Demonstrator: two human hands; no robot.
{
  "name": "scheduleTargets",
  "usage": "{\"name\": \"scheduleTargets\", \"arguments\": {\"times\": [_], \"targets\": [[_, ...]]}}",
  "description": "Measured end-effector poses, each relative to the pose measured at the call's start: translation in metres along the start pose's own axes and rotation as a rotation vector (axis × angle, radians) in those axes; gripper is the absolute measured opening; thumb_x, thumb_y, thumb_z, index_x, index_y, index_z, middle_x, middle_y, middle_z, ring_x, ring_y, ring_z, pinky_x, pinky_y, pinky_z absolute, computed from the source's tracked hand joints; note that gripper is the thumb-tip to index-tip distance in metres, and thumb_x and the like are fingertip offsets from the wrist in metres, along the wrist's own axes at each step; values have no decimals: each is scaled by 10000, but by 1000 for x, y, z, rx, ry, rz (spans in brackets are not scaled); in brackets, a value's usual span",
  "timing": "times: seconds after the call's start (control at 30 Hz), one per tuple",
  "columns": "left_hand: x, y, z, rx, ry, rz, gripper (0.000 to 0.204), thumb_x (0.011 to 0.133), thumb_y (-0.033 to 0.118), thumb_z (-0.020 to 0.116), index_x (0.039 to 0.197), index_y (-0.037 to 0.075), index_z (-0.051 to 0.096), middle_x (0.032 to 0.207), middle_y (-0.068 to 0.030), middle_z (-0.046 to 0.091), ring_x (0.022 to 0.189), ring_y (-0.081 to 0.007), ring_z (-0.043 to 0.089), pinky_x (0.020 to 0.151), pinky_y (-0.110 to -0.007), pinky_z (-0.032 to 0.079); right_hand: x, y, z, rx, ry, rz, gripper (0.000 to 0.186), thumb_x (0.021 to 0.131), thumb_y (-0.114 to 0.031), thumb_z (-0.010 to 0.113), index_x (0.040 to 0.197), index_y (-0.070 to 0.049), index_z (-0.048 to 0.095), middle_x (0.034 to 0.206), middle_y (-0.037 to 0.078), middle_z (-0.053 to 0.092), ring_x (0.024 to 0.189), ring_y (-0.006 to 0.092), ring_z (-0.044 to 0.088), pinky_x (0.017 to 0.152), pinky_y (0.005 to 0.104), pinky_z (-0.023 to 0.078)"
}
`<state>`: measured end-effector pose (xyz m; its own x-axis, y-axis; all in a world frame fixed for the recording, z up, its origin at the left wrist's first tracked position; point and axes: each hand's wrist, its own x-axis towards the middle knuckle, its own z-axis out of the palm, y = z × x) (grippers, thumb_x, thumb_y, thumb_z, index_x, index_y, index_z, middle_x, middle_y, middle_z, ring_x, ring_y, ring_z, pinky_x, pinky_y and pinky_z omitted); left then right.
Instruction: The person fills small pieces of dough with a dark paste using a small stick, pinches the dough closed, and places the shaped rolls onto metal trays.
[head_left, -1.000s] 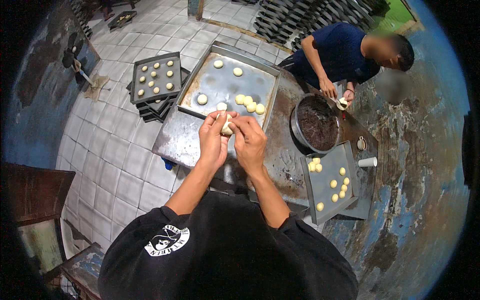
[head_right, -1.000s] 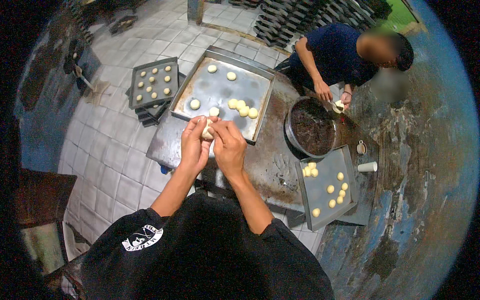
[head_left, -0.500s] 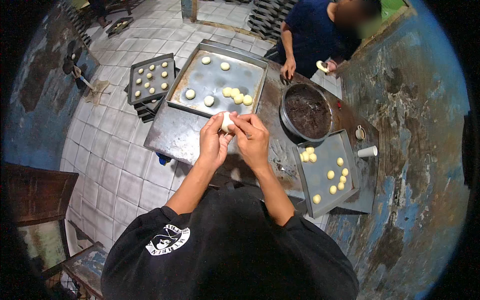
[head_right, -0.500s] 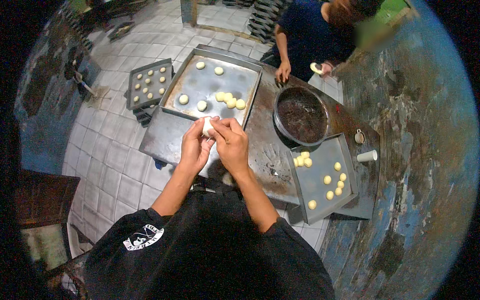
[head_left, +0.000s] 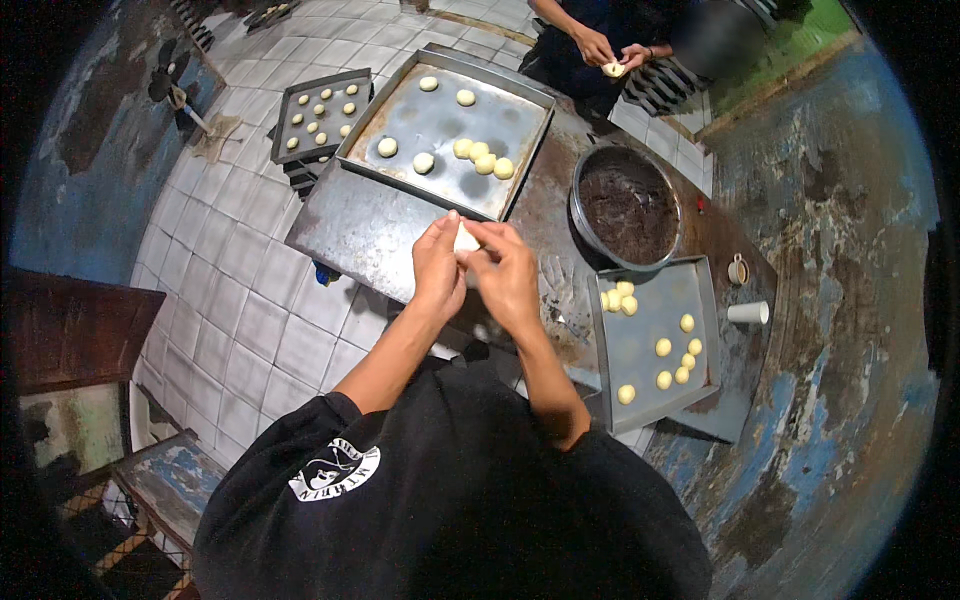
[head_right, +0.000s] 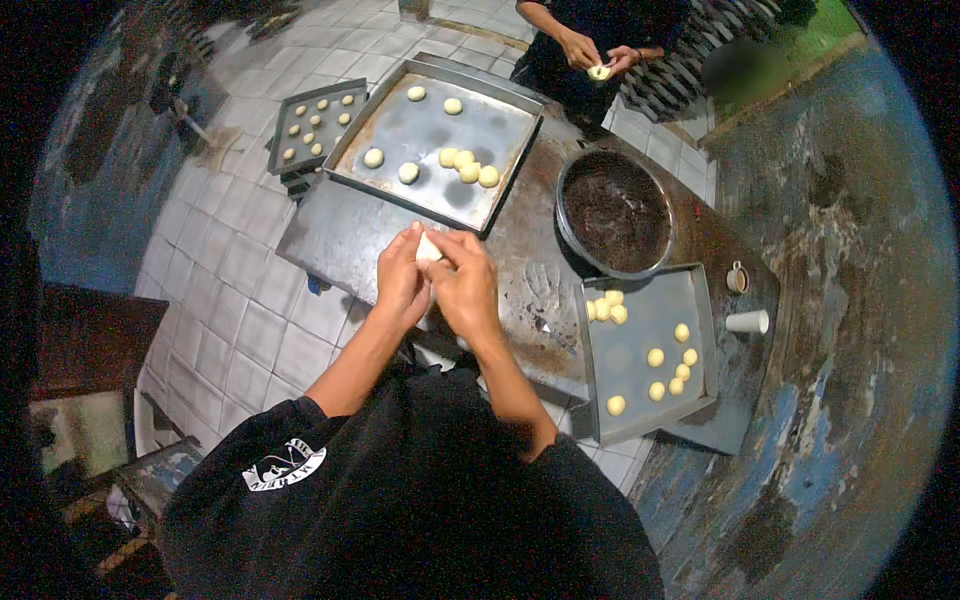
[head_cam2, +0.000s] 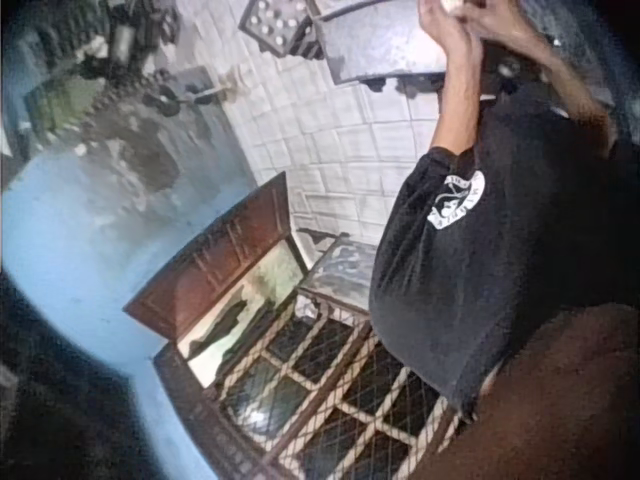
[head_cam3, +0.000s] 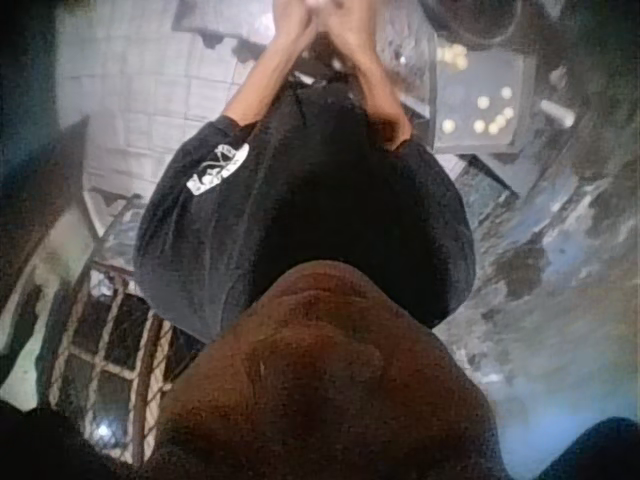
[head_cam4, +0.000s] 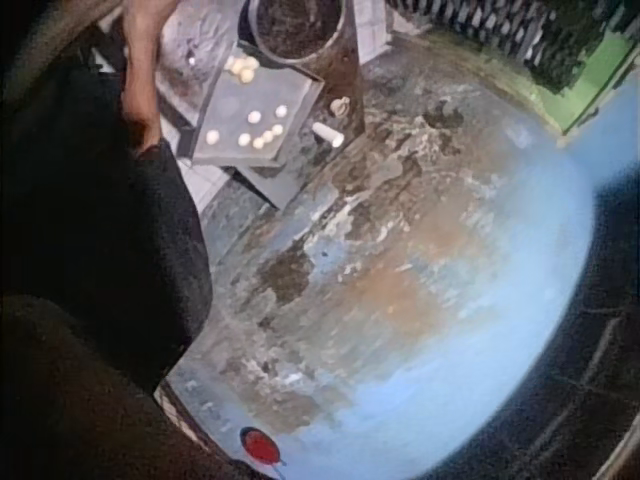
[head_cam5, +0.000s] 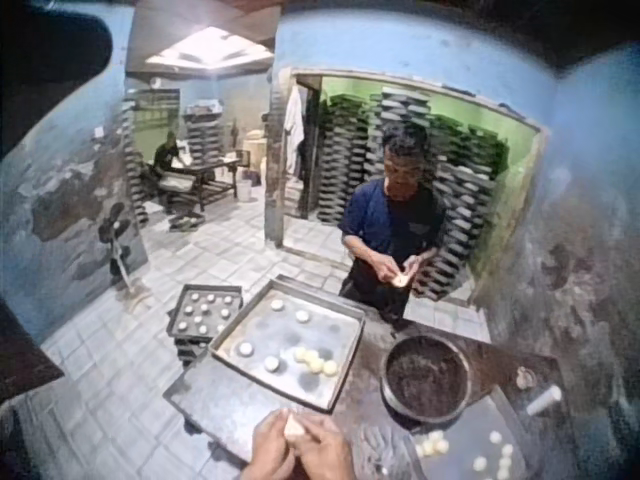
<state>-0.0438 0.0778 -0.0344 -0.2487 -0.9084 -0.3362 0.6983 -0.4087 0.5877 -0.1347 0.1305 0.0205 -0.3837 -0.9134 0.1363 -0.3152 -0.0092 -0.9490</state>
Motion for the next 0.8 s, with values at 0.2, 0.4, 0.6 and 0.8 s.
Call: {"name": "scheduleTargets", "arguments": {"times": [0.2,0.4,0.6,0.8], "targets": [[32,22,-7,79,51,-28,217,1060,220,581,997,19,631,951,-72,677,853,-133,641,789,-286,533,44,24,27,1,-67,-15,234,811,-66,787,1040,-16,777,920,98,722,836,216,690,755,313,535],[101,70,-43,353,-216,122,477,1105,311,451,967,-46,735,1431,-165,595,1331,-259,521,1144,-390,359,112,50,86,329,-309,501,349,946,-133,730,1254,11,652,1157,57,670,1057,141,627,823,301,536],[224,100,-164,984,-305,451,421,1068,401,486,1172,62,714,1502,-175,523,1448,-352,383,1188,-451,278,214,89,169,379,-827,769,353,944,-27,697,1294,2,652,1110,32,712,987,115,668,900,276,557],[224,174,-263,1035,212,446,219,1028,184,567,1130,39,694,1326,-137,611,1261,-283,566,1073,-394,436,377,208,272,-600,-225,-456,515,930,-81,640,1422,1,510,1408,251,566,1325,405,532,1098,495,430]]}}
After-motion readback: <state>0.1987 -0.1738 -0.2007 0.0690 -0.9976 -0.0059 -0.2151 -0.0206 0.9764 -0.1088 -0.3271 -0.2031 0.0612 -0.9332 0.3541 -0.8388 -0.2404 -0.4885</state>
